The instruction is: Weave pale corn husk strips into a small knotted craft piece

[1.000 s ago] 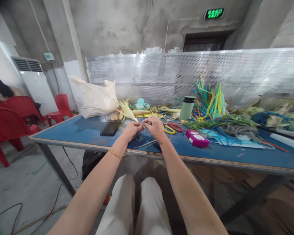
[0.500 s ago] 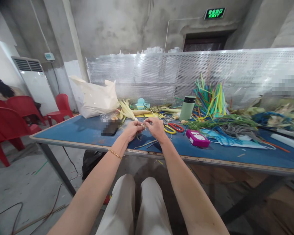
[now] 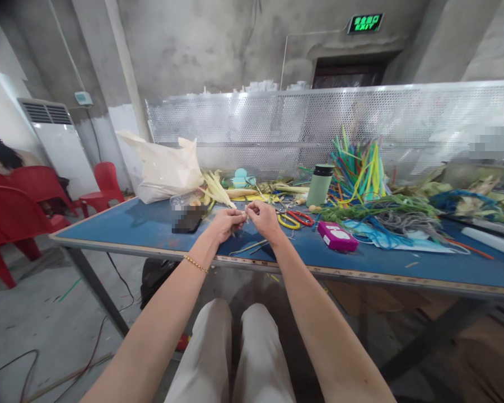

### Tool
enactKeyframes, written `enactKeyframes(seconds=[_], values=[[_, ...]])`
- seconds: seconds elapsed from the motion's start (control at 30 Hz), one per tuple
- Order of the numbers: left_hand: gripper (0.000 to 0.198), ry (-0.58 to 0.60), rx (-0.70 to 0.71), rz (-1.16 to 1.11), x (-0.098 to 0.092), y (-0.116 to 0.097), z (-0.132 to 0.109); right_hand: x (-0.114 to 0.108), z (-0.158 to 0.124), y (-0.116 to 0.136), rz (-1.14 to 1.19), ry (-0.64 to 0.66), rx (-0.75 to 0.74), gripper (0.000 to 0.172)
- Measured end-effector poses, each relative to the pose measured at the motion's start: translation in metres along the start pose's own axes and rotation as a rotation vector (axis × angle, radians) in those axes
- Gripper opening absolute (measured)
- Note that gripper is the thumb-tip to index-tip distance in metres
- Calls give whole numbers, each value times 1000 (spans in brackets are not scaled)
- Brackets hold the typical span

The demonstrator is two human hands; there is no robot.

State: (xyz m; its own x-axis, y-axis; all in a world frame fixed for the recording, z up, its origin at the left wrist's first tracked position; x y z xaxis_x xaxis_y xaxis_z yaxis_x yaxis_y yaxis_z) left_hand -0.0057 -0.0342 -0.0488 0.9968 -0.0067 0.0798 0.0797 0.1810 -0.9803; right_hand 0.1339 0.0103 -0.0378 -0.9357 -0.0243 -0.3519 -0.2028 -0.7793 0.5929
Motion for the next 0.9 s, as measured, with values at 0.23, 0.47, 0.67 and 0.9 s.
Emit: enactKeyframes(seconds=[0.23, 0.47, 0.67, 0.9], values=[[32, 8, -30, -39, 0, 1, 0, 5, -1, -3, 22, -19, 67, 5], [33, 15, -17, -44, 1, 2, 1, 5, 1, -6, 192, -30, 197, 19], [27, -8, -21, -26, 0, 0, 0, 4, 0, -1, 259, -33, 239, 30], [26, -82, -6, -73, -3, -1, 3, -10, -1, 13, 278, 39, 370, 33]])
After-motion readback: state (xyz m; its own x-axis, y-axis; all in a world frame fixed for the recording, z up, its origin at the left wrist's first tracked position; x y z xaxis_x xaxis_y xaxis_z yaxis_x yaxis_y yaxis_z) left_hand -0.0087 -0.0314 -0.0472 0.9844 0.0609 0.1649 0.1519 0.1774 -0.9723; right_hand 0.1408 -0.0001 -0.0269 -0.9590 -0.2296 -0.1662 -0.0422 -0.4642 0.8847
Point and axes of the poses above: each hand's wrist, its own z-axis towards the middle knuckle, its own x-axis out of the palm, y = z × x, the point moved 1 cm from there along z, towards the middle knuckle, and after that the axes turned 13 degrees about z, right-handed, at the moved point
